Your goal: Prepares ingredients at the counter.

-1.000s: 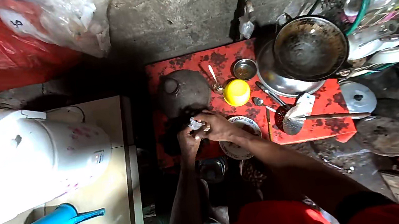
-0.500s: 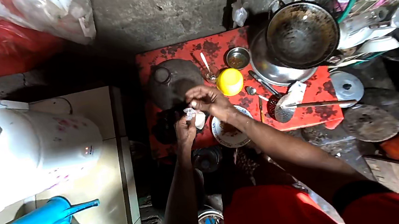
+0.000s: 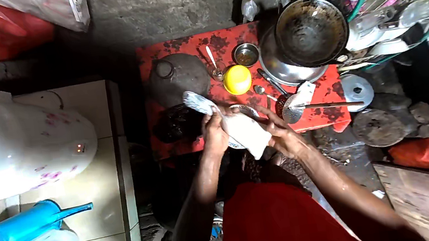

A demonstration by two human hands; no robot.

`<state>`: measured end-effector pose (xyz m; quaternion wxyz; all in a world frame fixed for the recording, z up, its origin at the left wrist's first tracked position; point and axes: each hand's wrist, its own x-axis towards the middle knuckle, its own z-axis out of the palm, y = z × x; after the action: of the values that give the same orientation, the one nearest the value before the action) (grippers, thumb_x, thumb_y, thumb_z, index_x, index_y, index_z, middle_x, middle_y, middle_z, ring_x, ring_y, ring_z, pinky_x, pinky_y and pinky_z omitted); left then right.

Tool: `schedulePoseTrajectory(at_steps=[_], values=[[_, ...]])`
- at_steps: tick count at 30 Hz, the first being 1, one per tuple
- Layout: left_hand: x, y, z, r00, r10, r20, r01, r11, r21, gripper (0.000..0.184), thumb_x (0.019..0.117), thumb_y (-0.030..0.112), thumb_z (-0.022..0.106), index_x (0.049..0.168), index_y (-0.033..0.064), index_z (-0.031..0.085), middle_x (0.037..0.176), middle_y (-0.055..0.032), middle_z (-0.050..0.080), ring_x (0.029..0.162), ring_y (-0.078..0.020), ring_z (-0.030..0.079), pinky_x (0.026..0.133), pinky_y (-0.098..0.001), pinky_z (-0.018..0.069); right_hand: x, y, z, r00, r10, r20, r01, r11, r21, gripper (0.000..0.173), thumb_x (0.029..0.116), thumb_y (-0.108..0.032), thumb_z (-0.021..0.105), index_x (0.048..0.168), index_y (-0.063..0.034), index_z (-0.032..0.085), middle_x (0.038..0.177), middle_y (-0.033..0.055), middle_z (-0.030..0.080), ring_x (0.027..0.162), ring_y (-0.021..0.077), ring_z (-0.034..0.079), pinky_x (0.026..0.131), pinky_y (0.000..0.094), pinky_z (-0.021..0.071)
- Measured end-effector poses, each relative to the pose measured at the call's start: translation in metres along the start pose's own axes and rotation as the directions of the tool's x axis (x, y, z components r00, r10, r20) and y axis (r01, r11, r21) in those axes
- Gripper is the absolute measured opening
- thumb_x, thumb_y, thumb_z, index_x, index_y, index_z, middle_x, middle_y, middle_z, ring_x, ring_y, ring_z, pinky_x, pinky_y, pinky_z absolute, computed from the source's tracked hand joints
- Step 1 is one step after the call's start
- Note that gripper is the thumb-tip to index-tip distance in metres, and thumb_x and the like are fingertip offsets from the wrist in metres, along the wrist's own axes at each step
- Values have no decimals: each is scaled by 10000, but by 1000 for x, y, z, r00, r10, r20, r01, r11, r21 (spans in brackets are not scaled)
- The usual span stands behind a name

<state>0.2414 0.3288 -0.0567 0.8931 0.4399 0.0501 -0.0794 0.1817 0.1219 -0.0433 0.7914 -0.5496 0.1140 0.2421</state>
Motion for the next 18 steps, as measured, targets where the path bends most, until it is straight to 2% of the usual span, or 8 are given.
schedulePoseTrajectory(at_steps=[1, 2, 4, 6, 8, 11, 14, 18], values=[[-5, -18, 3, 995, -94, -11, 94, 995, -38, 346, 1107, 299, 336, 1016, 135, 626, 928, -45, 683, 967, -233, 687, 948, -490, 564, -11, 8, -3, 999, 27, -44, -27, 1000, 12, 836, 859, -497, 780, 1570, -285, 395, 1428, 83, 608, 1152, 254, 674, 889, 452, 611], [-9, -36, 5, 984, -179, -17, 177, 981, -75, 334, 1102, 306, 361, 1010, 120, 622, 915, -64, 674, 946, -245, 683, 922, -491, 568, -20, 14, -7, 993, 51, -110, -54, 998, -21, 693, 887, -398, 773, 1499, -203, 513, 1321, 112, 661, 1095, 248, 688, 883, 438, 612], [-22, -68, 8, 938, -345, -34, 339, 934, -115, 295, 1098, 293, 397, 1077, 87, 607, 942, -111, 679, 946, -279, 689, 900, -501, 577, -35, 23, -20, 975, 111, -191, -150, 967, -205, 482, 912, -302, 780, 1325, -85, 659, 1172, 107, 723, 1046, 199, 702, 925, 388, 600], [-32, -92, 13, 880, -472, -55, 464, 878, -117, 314, 1099, 296, 414, 1110, 50, 609, 973, -148, 698, 957, -297, 697, 890, -497, 582, -41, 21, -30, 964, 189, -189, -249, 893, -376, 506, 883, -348, 811, 1285, -69, 682, 1146, 73, 743, 1058, 151, 708, 973, 359, 585], [-40, -110, 14, 842, -533, -79, 525, 845, -104, 346, 1107, 306, 409, 1127, 27, 614, 978, -160, 713, 932, -285, 711, 863, -469, 596, -41, 26, -35, 948, 260, -182, -315, 845, -432, 530, 858, -377, 825, 1283, -89, 689, 1158, 67, 745, 1068, 150, 709, 983, 376, 583], [-42, -134, 4, 834, -543, -101, 534, 839, -106, 405, 1109, 336, 395, 1183, 16, 630, 1082, -183, 713, 1001, -310, 697, 903, -494, 575, -36, 43, -37, 918, 282, -278, -374, 847, -378, 446, 866, -323, 815, 1236, -105, 696, 1093, 74, 743, 1000, 171, 714, 923, 401, 595], [-45, -142, -6, 803, -587, -98, 585, 809, -54, 477, 1102, 445, 371, 1388, 108, 550, 1250, -114, 676, 1137, -249, 654, 980, -477, 544, -25, 58, -37, 887, 252, -386, -392, 854, -342, 392, 860, -285, 814, 1189, -113, 688, 1049, 89, 743, 957, 200, 723, 884, 438, 607], [-60, -145, -19, 789, -609, -84, 603, 793, -88, 473, 1091, 432, 417, 1398, 99, 555, 1264, -109, 678, 1168, -238, 644, 1013, -459, 532, -17, 72, -36, 878, 279, -389, -429, 818, -382, 343, 881, -283, 782, 1177, -122, 721, 1064, 81, 743, 989, 193, 710, 907, 450, 587]])
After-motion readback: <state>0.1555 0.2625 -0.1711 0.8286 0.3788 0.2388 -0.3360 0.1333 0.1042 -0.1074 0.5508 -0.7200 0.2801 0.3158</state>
